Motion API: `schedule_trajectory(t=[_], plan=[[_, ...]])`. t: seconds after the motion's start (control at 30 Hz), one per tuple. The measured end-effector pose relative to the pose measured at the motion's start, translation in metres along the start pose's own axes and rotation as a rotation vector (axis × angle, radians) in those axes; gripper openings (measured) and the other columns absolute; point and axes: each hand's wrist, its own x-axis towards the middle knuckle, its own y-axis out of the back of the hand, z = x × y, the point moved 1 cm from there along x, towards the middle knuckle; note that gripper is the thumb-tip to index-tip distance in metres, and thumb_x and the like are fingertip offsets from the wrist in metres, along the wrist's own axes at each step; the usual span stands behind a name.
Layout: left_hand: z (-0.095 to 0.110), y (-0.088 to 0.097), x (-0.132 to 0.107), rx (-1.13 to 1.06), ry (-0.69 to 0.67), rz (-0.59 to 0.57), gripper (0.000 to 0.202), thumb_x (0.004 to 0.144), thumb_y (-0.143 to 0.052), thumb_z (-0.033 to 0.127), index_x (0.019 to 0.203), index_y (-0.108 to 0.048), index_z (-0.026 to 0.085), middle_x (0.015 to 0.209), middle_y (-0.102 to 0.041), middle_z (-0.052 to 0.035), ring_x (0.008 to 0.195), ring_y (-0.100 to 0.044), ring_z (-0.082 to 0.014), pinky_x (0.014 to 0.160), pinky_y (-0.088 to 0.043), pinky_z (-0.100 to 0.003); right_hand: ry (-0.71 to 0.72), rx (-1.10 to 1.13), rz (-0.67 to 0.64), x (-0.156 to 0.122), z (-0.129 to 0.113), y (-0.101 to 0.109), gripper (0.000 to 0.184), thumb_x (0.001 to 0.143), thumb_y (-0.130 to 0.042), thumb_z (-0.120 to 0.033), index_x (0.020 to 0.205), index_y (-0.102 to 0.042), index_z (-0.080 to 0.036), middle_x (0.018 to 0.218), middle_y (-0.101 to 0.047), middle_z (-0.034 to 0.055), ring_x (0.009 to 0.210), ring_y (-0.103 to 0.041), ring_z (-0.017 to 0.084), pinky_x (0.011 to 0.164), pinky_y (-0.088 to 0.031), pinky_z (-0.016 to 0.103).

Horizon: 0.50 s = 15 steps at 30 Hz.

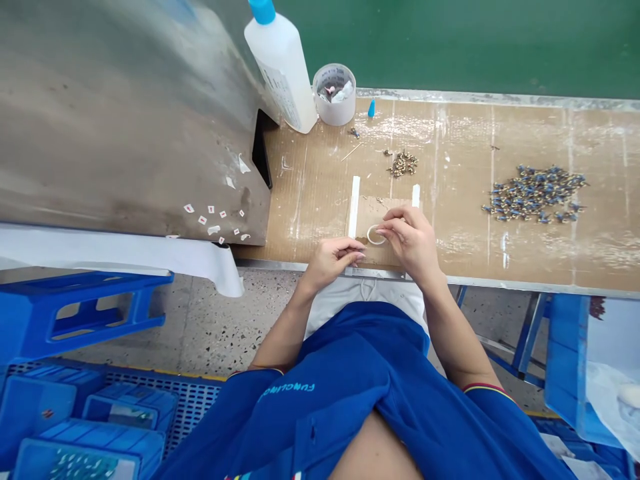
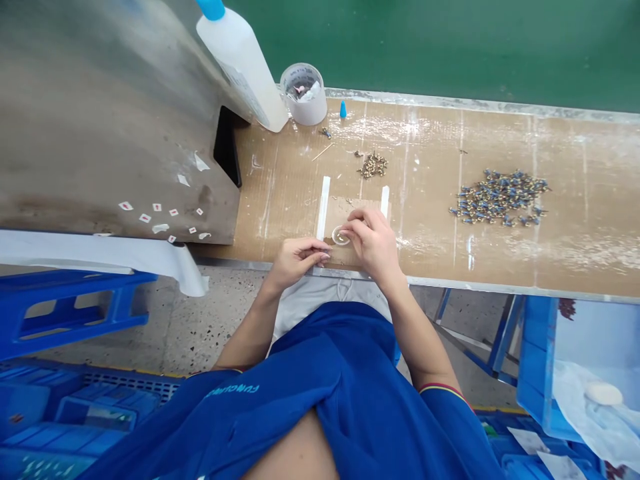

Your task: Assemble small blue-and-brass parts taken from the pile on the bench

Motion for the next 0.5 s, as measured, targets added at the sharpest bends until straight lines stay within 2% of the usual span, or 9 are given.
schedule_trajectory(t=[0.17, 0.5], plan=[[0.0, -0.002, 0.001, 0.048, -0.02, 0.012, 0.018, 0.085, -0.071, 0.026, 0.089, -0.074, 0.008, 0.08, -0.071, -0.007, 0.061, -0.065, -0.0085, 0.058, -0.056, -0.015, -0.058, 0.074, -0.001, -0.004, 0.003, 0.005, 0.019, 0.091, -0.064, -0.031, 0.078, -0.07, -0.017, 0.087, -0.066, 0.0033, 0.083, -0.06, 0.008, 0.075, -0.048, 0.022], [-0.001, -0.003, 0.0, 0.168, -0.117, 0.013, 0.013, 0.088, -0.071, 0.022, 0.087, -0.075, 0.01, 0.08, -0.071, -0.0061, 0.063, -0.063, -0.0083, 0.056, -0.049, -0.017, -0.412, 0.419, 0.037, -0.011, -0.017, 0.011, 0.023, 0.088, -0.066, -0.036, 0.076, -0.073, -0.017, 0.079, -0.072, 0.0035, 0.074, -0.066, 0.008, 0.064, -0.049, 0.02]])
